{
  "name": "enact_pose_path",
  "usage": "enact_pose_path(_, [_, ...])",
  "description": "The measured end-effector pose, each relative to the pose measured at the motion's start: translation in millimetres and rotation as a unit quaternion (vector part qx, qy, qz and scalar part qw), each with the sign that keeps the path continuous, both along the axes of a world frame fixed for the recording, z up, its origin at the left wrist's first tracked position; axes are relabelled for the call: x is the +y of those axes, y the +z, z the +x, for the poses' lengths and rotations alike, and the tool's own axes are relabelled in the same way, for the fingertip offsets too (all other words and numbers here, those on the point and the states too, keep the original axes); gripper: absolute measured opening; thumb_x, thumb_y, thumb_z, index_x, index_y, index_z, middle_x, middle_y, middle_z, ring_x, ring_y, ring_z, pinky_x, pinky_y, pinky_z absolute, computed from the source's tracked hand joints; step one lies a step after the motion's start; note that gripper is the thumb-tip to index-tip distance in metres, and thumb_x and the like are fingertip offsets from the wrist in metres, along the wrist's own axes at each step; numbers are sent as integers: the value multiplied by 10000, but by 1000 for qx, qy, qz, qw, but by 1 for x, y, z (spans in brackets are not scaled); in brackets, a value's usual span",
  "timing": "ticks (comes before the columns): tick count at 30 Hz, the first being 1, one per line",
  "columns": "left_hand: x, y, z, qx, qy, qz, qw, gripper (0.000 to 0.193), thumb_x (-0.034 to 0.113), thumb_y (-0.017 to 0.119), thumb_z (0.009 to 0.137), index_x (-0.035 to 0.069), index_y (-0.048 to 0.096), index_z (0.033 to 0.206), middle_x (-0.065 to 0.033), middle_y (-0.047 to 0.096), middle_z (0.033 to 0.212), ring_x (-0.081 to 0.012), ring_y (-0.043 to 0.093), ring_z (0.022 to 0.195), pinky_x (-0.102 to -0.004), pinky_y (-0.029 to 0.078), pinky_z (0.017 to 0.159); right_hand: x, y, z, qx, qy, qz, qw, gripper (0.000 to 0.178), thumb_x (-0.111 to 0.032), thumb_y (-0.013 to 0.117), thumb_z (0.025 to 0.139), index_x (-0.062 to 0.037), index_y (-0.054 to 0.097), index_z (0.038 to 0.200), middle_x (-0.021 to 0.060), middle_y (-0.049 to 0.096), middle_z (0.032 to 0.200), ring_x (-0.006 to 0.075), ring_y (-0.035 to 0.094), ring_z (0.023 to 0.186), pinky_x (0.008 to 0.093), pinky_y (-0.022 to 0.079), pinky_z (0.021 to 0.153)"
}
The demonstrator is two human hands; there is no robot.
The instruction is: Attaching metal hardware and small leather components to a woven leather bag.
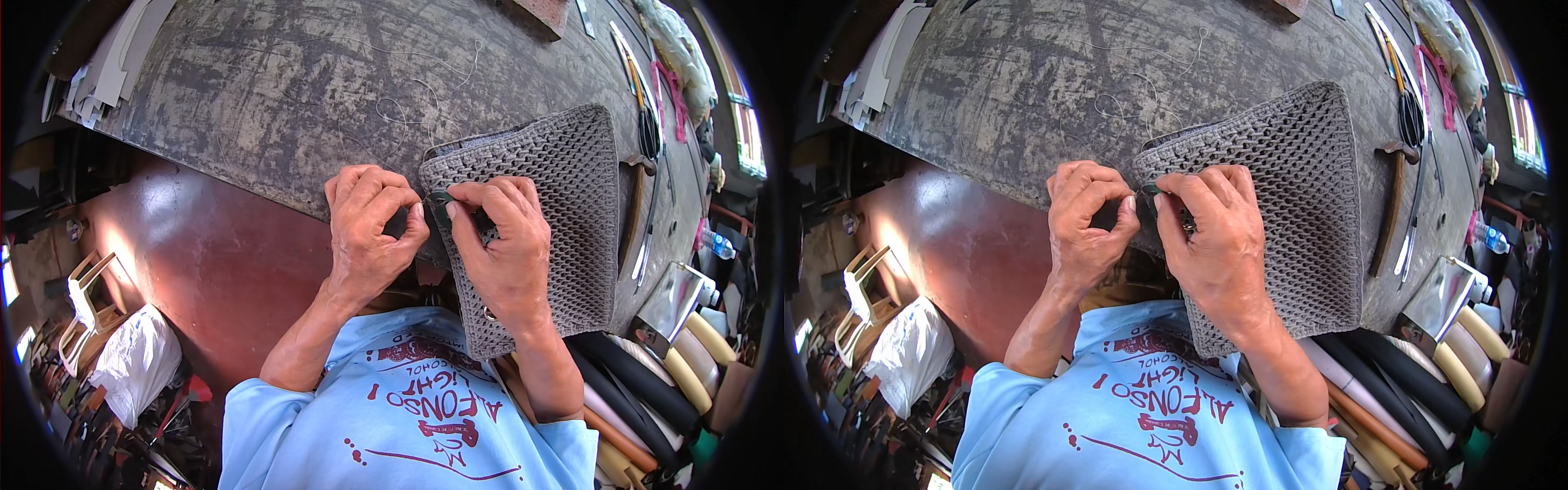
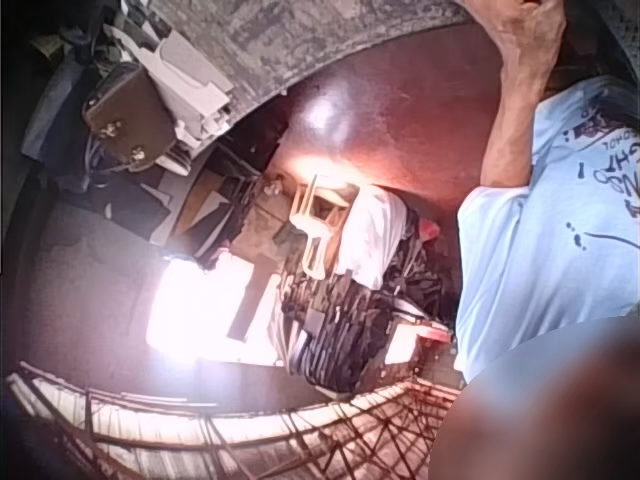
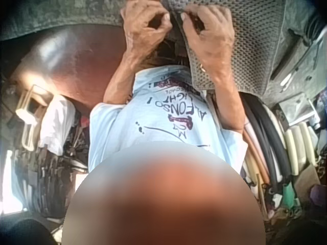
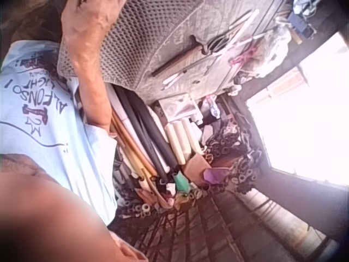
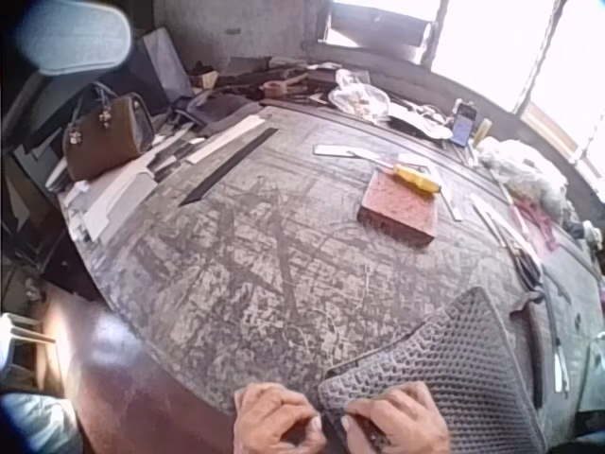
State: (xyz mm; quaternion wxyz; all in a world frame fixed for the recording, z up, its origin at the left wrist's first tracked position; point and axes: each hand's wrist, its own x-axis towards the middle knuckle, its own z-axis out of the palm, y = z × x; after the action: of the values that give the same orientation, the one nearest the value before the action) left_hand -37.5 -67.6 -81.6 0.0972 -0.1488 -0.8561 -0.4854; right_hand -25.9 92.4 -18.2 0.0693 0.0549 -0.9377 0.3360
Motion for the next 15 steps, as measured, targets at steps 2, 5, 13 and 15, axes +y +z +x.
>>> enact_pose_path(2, [0,0,0,1,-1,0,1000,178,26,742,666,99,664,809,6,619,879,-226,565,957,-381,362,890,-1,0,0,-3,2,7,1000,185,-4,731,776,-35,690,954,80,632,821,279,579,857,382,480,794])
enact_pose_path(5, [0,1,0,5,-1,-3,1000,177,27,742,669,99,663,809,7,619,879,-224,565,955,-378,360,888,-1,0,0,-5,0,10,1000,187,-5,733,774,-36,691,954,77,631,817,279,576,857,379,478,790])
enact_pose_path(13, [-9,3,2,-35,4,86,996,156,-9,705,683,80,639,792,-25,616,855,-239,565,928,-379,386,864,1,7,-1,-30,-19,-42,998,185,6,729,774,-26,698,954,79,641,815,271,585,832,373,487,773])
enact_pose_path(15, [-23,10,6,-30,15,106,994,128,-53,625,699,49,567,750,-53,585,799,-250,551,825,-382,432,807,17,19,4,-42,-29,-52,997,175,16,723,785,-14,703,956,83,652,828,252,604,830,347,489,780])
